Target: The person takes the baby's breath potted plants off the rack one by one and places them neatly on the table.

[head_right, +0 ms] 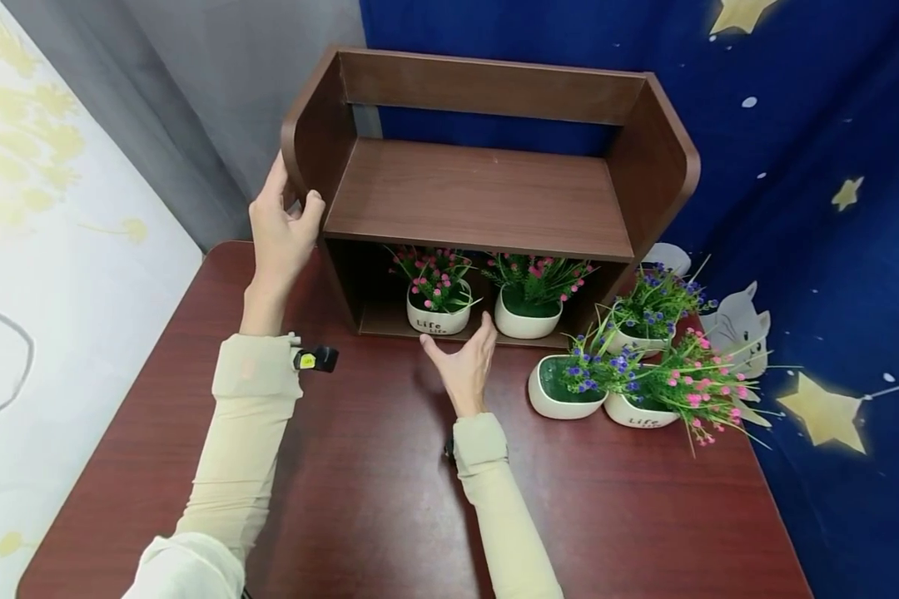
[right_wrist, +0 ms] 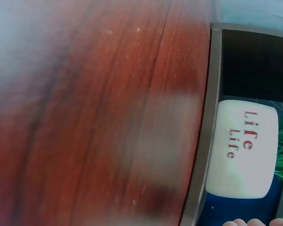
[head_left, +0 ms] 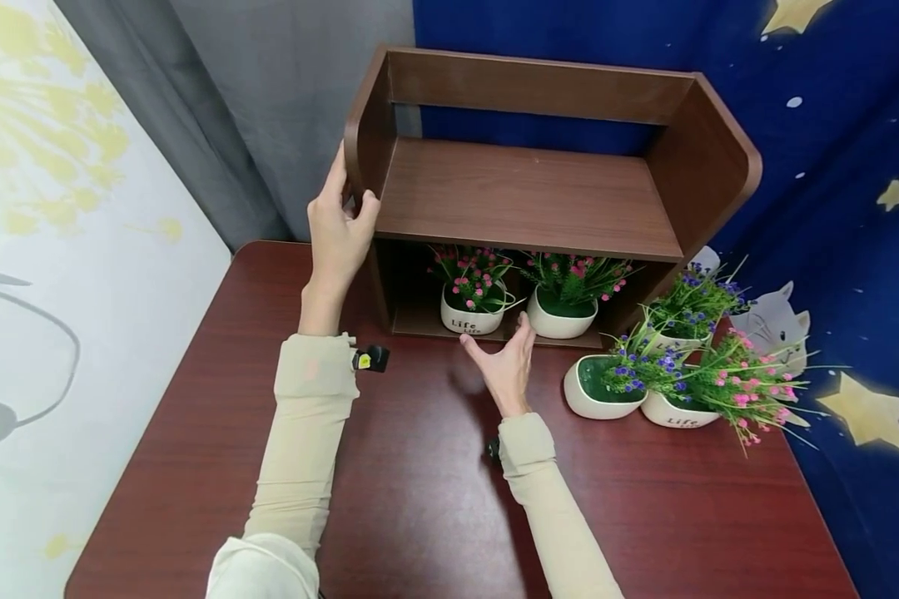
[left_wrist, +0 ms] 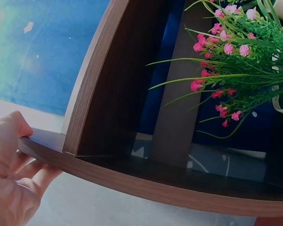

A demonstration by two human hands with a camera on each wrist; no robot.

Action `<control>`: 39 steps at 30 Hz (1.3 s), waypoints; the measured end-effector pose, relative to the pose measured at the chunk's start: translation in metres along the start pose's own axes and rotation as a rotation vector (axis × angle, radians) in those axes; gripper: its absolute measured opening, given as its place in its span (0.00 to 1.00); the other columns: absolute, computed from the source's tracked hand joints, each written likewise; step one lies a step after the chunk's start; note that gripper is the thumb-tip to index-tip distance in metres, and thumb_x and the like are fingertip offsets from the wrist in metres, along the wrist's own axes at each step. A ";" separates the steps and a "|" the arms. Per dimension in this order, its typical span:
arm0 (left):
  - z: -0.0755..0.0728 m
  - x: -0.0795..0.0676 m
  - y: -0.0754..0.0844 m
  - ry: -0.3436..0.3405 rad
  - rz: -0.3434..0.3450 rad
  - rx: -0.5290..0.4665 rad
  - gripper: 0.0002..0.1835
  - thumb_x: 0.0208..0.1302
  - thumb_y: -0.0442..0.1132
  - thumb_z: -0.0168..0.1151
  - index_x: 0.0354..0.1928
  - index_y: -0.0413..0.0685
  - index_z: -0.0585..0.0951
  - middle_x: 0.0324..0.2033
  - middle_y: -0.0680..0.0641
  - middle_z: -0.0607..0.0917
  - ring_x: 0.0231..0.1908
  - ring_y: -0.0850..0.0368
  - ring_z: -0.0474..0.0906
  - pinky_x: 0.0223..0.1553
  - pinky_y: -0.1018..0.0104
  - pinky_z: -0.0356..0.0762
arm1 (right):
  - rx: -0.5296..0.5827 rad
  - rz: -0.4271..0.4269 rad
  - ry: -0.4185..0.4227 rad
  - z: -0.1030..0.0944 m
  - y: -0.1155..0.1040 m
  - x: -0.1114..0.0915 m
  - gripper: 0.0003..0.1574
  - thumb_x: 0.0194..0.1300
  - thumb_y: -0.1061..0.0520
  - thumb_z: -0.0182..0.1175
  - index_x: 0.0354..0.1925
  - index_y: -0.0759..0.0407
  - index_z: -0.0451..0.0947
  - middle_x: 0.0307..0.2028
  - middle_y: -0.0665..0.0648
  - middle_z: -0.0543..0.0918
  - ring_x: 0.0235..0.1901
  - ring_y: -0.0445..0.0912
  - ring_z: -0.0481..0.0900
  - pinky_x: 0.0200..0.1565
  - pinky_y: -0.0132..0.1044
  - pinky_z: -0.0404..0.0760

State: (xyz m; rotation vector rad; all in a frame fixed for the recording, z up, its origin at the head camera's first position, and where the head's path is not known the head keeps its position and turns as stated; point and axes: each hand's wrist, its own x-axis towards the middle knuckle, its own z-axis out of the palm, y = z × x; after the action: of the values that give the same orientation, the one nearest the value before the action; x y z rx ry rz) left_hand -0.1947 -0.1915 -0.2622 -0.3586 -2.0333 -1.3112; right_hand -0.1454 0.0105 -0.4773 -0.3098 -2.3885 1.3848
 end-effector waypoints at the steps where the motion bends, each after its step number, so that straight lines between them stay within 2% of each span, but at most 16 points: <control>1: 0.001 0.000 -0.002 -0.001 -0.006 -0.001 0.31 0.58 0.24 0.49 0.66 0.44 0.66 0.57 0.49 0.76 0.37 0.65 0.71 0.21 0.73 0.57 | -0.001 0.006 -0.003 0.002 0.001 0.002 0.67 0.40 0.33 0.71 0.68 0.62 0.51 0.62 0.62 0.62 0.60 0.54 0.63 0.56 0.49 0.64; 8: 0.007 0.004 -0.033 -0.002 0.015 0.001 0.33 0.58 0.27 0.49 0.67 0.57 0.65 0.57 0.59 0.75 0.38 0.65 0.72 0.18 0.73 0.58 | 0.002 0.000 -0.005 0.017 0.002 0.018 0.73 0.38 0.37 0.73 0.68 0.69 0.47 0.63 0.67 0.58 0.64 0.54 0.55 0.62 0.42 0.56; 11: 0.006 0.004 -0.037 0.004 0.026 0.001 0.34 0.58 0.27 0.49 0.67 0.59 0.65 0.57 0.62 0.75 0.39 0.66 0.72 0.18 0.72 0.58 | -0.003 0.000 -0.006 0.026 -0.001 0.021 0.76 0.38 0.38 0.73 0.70 0.69 0.41 0.65 0.68 0.55 0.65 0.56 0.53 0.63 0.42 0.53; 14: 0.004 0.003 -0.033 0.009 0.034 -0.006 0.34 0.58 0.26 0.49 0.67 0.56 0.65 0.57 0.60 0.75 0.38 0.65 0.72 0.18 0.72 0.57 | -0.003 0.004 -0.003 0.034 -0.005 0.022 0.79 0.38 0.39 0.73 0.70 0.70 0.36 0.64 0.70 0.53 0.65 0.58 0.51 0.64 0.42 0.52; 17: 0.004 0.001 -0.018 -0.001 0.028 -0.018 0.33 0.58 0.25 0.49 0.67 0.49 0.65 0.57 0.54 0.76 0.38 0.63 0.72 0.19 0.73 0.58 | -0.008 0.014 0.023 0.039 -0.006 0.023 0.81 0.36 0.39 0.74 0.70 0.70 0.33 0.64 0.71 0.52 0.65 0.58 0.50 0.64 0.43 0.52; 22: 0.003 -0.004 0.009 -0.021 -0.002 -0.013 0.31 0.57 0.23 0.49 0.66 0.40 0.65 0.57 0.45 0.76 0.37 0.63 0.72 0.21 0.74 0.58 | -0.007 0.005 0.108 0.042 -0.006 0.025 0.81 0.33 0.44 0.76 0.69 0.72 0.36 0.63 0.70 0.55 0.63 0.57 0.54 0.62 0.41 0.55; 25: 0.002 -0.005 0.016 -0.027 -0.016 0.002 0.31 0.58 0.22 0.49 0.66 0.38 0.65 0.57 0.44 0.76 0.36 0.64 0.70 0.21 0.74 0.57 | -0.001 -0.008 0.137 0.043 -0.004 0.027 0.80 0.31 0.44 0.77 0.69 0.73 0.39 0.61 0.70 0.56 0.62 0.57 0.56 0.62 0.41 0.56; 34: 0.003 -0.007 0.017 -0.025 -0.018 0.014 0.31 0.58 0.22 0.49 0.66 0.38 0.64 0.55 0.42 0.76 0.31 0.63 0.68 0.21 0.74 0.56 | -0.005 -0.011 0.091 0.047 -0.001 0.026 0.78 0.33 0.42 0.77 0.68 0.72 0.42 0.61 0.72 0.57 0.61 0.59 0.58 0.61 0.43 0.57; 37: 0.004 -0.006 0.014 -0.026 -0.024 0.017 0.31 0.58 0.22 0.49 0.66 0.38 0.64 0.56 0.42 0.76 0.30 0.61 0.68 0.21 0.74 0.56 | -0.020 0.010 0.100 0.047 -0.002 0.026 0.75 0.34 0.43 0.77 0.67 0.73 0.45 0.58 0.72 0.61 0.58 0.61 0.61 0.60 0.44 0.59; 39: 0.006 -0.005 0.006 -0.020 -0.025 0.019 0.31 0.58 0.23 0.49 0.67 0.40 0.64 0.56 0.44 0.76 0.30 0.62 0.69 0.21 0.74 0.56 | -0.026 0.021 0.102 0.047 -0.003 0.027 0.73 0.33 0.43 0.77 0.66 0.72 0.47 0.55 0.71 0.63 0.56 0.61 0.63 0.59 0.45 0.60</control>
State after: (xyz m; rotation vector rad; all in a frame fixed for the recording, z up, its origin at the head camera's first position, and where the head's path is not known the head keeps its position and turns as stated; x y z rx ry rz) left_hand -0.1901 -0.1834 -0.2633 -0.3397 -2.0723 -1.3073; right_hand -0.1892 -0.0187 -0.4912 -0.4037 -2.3277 1.3151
